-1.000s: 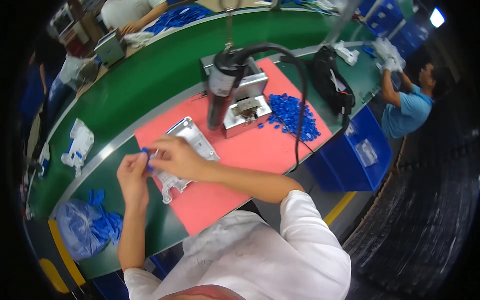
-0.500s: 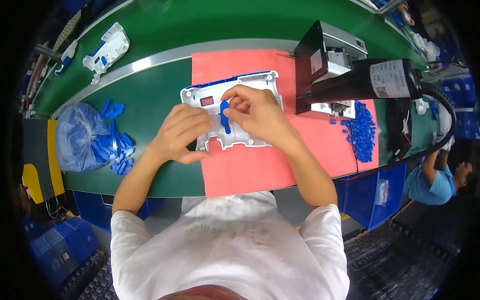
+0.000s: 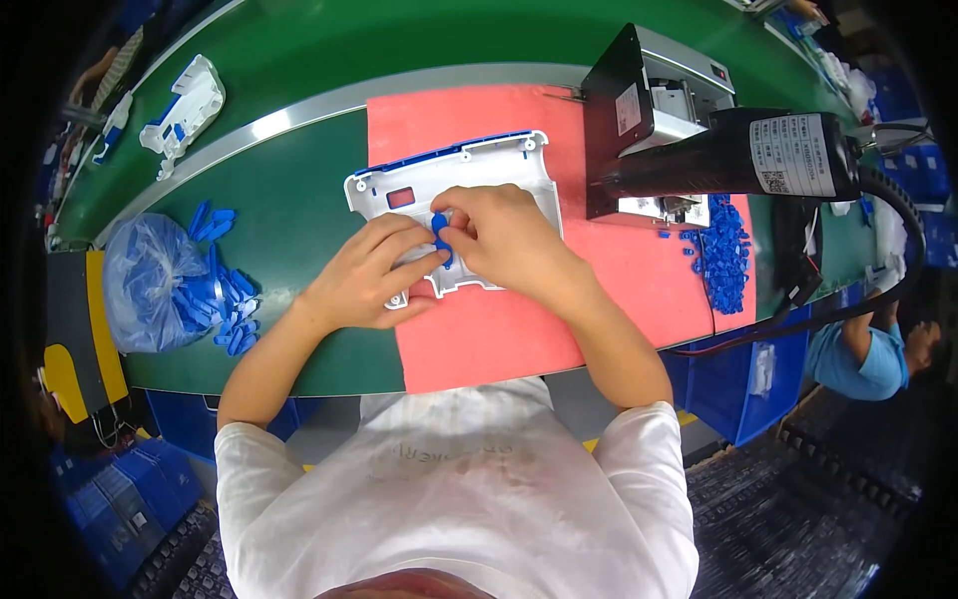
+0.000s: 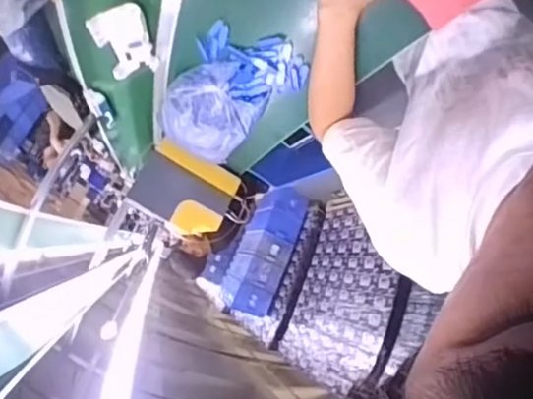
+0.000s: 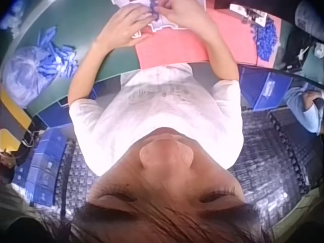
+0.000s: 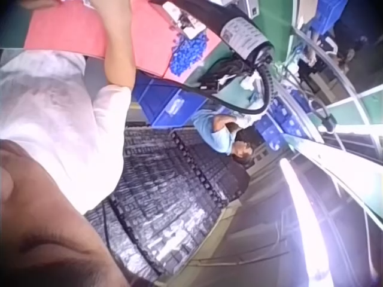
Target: Assembling plastic lighting fixture housings using blue component inserts and an electric screwdriver.
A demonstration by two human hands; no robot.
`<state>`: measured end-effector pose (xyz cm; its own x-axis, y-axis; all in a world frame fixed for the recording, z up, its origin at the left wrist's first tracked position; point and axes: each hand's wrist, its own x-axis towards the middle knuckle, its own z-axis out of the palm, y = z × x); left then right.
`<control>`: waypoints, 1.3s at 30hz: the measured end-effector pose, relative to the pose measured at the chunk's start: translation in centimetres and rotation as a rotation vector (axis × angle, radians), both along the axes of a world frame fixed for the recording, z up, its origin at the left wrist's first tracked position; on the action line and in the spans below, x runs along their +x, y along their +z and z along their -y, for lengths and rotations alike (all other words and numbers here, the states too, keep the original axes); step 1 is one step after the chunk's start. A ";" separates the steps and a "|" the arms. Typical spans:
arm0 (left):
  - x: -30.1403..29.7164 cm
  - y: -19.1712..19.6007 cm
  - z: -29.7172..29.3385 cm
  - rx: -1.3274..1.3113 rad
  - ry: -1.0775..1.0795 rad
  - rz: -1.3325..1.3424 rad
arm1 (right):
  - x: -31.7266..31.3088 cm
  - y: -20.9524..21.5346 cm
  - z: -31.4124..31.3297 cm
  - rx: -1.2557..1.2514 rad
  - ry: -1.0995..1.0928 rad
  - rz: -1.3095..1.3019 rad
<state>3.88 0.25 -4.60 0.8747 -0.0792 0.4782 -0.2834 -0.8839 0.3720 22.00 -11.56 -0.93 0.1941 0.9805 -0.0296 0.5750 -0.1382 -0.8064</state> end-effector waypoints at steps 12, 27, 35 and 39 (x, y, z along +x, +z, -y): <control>0.9 0.1 -0.2 -0.016 0.017 -0.024 | 0.5 -0.3 0.2 0.123 -0.072 0.042; 1.4 0.1 -0.3 0.017 0.049 -0.081 | 6.7 4.5 4.6 0.726 -0.742 -0.094; 1.7 0.4 -0.8 0.025 0.048 -0.071 | 10.4 5.7 10.0 1.285 -0.830 -0.134; 2.2 0.7 -0.5 0.037 0.050 -0.060 | 9.9 5.7 9.2 1.341 -0.664 -0.116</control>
